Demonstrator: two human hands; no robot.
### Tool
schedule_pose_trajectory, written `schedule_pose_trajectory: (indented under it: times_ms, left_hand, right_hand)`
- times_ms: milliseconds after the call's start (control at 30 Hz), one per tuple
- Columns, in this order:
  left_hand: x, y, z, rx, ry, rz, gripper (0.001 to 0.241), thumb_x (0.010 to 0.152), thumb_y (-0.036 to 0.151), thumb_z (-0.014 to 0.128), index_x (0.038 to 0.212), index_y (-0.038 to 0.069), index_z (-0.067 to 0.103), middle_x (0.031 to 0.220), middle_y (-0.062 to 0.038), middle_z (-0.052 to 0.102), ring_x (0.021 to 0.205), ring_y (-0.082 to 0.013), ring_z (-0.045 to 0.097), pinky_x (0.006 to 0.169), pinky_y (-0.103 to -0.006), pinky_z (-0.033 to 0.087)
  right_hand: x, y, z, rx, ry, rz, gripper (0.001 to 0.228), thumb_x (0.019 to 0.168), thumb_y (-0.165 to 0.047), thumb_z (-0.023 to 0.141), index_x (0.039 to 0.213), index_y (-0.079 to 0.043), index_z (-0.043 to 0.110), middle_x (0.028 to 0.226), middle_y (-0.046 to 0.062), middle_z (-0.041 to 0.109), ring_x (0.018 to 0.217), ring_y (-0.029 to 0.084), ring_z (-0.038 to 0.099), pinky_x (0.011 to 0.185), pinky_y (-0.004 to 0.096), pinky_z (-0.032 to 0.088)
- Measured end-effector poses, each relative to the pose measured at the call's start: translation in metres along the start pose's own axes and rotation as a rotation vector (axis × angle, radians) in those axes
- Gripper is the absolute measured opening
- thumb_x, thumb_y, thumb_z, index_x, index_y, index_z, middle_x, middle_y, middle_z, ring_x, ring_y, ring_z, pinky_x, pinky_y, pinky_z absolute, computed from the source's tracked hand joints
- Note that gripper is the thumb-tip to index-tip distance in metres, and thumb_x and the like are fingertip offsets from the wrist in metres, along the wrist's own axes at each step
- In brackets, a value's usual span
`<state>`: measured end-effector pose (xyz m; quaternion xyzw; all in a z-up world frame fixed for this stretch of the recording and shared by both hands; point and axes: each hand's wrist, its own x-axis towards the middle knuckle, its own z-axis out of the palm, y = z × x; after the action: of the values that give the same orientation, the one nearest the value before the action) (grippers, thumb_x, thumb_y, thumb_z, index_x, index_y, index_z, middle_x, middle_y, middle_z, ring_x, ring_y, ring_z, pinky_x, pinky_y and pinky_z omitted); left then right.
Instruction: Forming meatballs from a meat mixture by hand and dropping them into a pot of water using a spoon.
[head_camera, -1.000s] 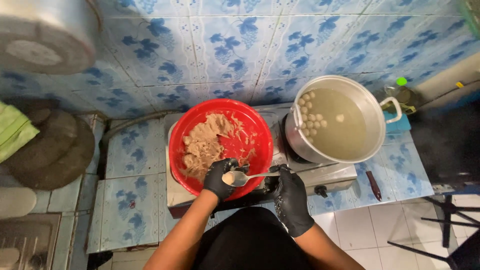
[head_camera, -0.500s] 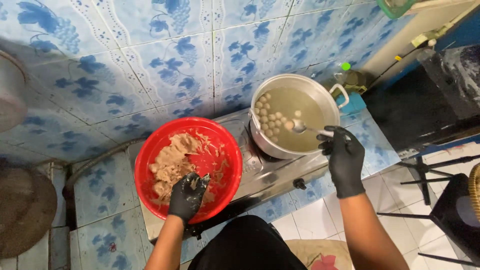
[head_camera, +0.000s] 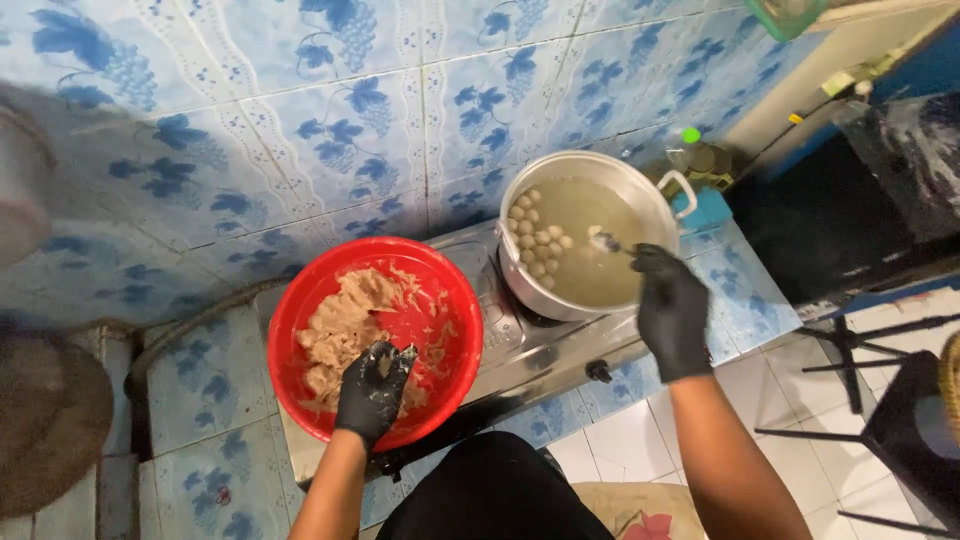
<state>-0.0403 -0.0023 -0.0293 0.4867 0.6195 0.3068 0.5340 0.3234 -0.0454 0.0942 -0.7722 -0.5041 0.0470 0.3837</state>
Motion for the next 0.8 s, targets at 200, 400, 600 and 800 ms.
schedule_pose_trajectory:
  times_ms: [200,400,600,800]
  left_hand:
    - [-0.007,0.019,-0.012,-0.031,0.057,0.301,0.018,0.087,0.017,0.075,0.074,0.010,0.065,0.072,-0.004,0.068,0.072,-0.0193,0.066,0.075,-0.0352,0.054]
    - [-0.010,0.011,-0.008,-0.168,0.161,0.316,0.018,0.079,0.010,0.083,0.071,0.011,0.067,0.071,-0.002,0.072,0.069,-0.0158,0.066,0.070,-0.0336,0.055]
    - [-0.016,0.008,-0.009,0.082,0.257,0.536,0.040,0.086,0.023,0.078,0.057,0.015,0.052,0.055,0.001,0.056,0.054,-0.0130,0.050,0.055,-0.0348,0.043]
    - [0.036,-0.099,0.006,-0.483,0.092,0.435,0.012,0.086,0.007,0.073,0.077,0.010,0.066,0.074,-0.003,0.068,0.078,-0.0202,0.074,0.074,-0.0329,0.062]
  right_hand:
    - [-0.038,-0.062,-0.023,0.426,0.232,-0.098,0.030,0.107,-0.006,0.040,0.112,0.007,0.067,0.097,0.014,0.068,0.068,0.015,0.055,0.058,0.025,0.042]
    - [-0.073,-0.081,-0.005,0.501,0.136,0.042,0.037,0.117,-0.020,0.039,0.120,0.009,0.063,0.092,0.022,0.067,0.073,0.025,0.058,0.068,0.034,0.051]
    - [-0.090,-0.087,0.009,0.541,0.051,0.070,0.035,0.113,-0.023,0.042,0.116,0.005,0.064,0.087,0.019,0.067,0.068,0.021,0.058,0.067,0.031,0.047]
    - [-0.101,-0.088,0.016,0.582,-0.008,0.122,0.037,0.110,-0.026,0.045,0.118,0.005,0.064,0.096,0.019,0.070,0.086,0.027,0.071,0.072,0.034,0.056]
